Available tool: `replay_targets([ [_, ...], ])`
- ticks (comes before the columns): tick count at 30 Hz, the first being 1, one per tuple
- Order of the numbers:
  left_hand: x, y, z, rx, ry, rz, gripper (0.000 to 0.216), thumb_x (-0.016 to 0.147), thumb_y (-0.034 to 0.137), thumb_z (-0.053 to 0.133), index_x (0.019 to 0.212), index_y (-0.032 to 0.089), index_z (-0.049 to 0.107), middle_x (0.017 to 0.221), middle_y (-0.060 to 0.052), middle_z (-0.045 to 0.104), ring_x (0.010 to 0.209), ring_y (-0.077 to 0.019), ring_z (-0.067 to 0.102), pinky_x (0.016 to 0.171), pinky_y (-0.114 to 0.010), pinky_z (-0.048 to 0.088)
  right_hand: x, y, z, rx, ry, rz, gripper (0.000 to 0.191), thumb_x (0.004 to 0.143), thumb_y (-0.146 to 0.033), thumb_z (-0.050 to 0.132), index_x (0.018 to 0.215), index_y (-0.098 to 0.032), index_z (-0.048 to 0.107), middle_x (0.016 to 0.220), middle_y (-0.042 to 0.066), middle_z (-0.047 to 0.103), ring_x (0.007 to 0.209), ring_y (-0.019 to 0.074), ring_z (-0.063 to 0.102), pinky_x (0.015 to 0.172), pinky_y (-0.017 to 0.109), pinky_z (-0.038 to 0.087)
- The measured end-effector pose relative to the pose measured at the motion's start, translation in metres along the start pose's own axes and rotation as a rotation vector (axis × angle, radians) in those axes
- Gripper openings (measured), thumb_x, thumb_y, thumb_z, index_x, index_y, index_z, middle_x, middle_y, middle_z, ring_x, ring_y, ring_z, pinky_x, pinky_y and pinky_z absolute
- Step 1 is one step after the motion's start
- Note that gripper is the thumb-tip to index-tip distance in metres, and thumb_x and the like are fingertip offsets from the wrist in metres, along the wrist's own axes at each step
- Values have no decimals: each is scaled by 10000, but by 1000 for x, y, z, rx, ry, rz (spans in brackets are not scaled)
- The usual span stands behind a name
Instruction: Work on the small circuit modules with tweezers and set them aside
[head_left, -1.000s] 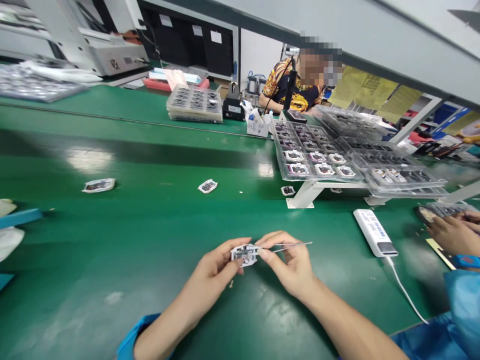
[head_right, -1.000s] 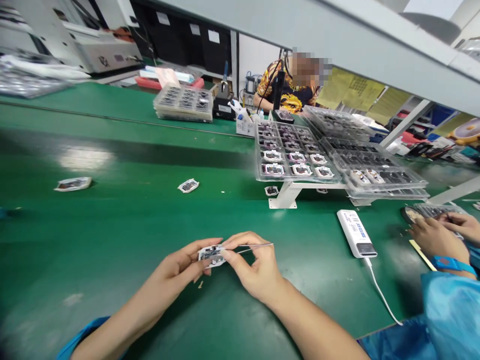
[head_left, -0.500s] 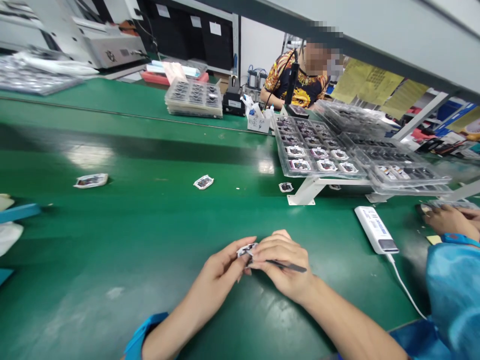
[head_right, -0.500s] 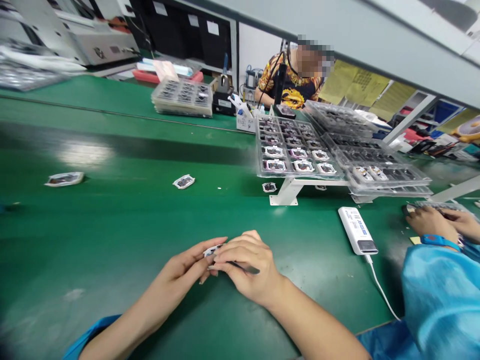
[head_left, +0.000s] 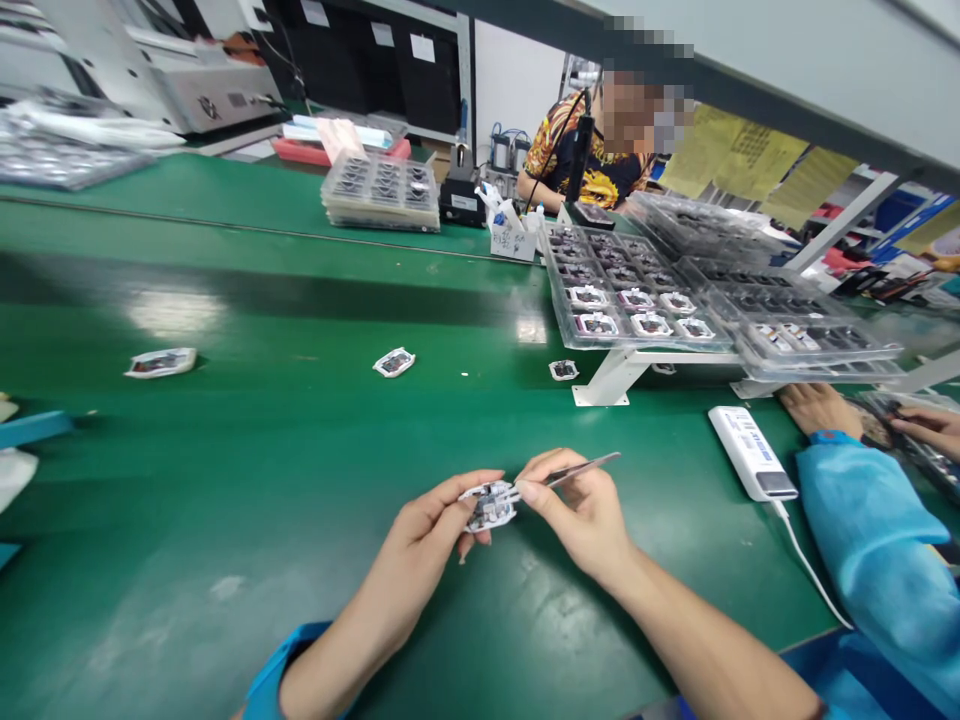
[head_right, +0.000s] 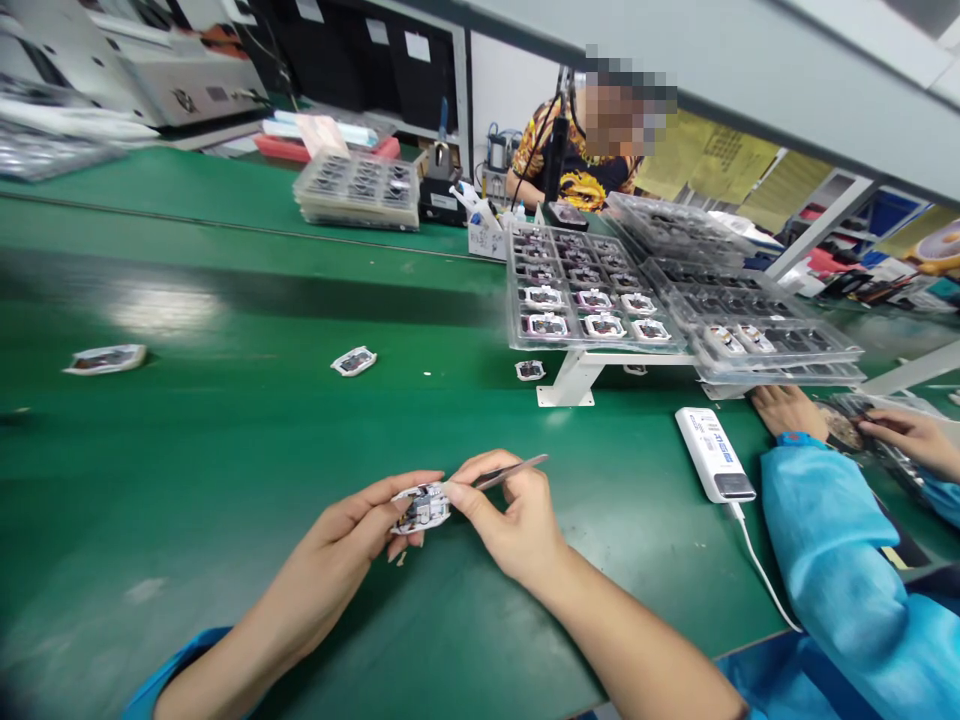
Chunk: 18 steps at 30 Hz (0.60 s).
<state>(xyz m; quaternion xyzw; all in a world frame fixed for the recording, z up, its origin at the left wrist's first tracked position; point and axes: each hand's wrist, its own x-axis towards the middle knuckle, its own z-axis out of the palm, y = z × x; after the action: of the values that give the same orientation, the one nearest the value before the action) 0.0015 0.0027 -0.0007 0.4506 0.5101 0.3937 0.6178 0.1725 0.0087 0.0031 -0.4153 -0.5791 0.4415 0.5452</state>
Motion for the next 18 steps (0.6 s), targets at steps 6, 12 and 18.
replay_targets([
  [6, -2, 3, -1, -4, 6, -7, 386, 786, 372, 579, 1039, 116, 717, 622, -13, 629, 559, -144, 475, 526, -255, 385, 1, 1, 1, 69, -10, 53, 69, 800, -247, 690, 780, -200, 645, 783, 26, 693, 738, 168, 655, 681, 292, 515],
  [12, -3, 7, 0, -75, 2, -59, 358, 779, 354, 606, 1015, 113, 727, 638, -18, 641, 562, -137, 462, 547, -258, 374, 4, 2, -1, 142, -18, 181, 128, 764, -286, 736, 753, -196, 647, 737, 6, 680, 674, 146, 627, 652, 276, 498],
  [18, -2, 11, 4, -312, -1, -194, 375, 721, 330, 674, 1010, 98, 726, 652, -31, 659, 582, -144, 491, 524, -260, 363, 1, 4, 1, 135, 42, 93, 79, 768, -242, 743, 780, -206, 674, 764, 14, 705, 716, 163, 664, 674, 288, 524],
])
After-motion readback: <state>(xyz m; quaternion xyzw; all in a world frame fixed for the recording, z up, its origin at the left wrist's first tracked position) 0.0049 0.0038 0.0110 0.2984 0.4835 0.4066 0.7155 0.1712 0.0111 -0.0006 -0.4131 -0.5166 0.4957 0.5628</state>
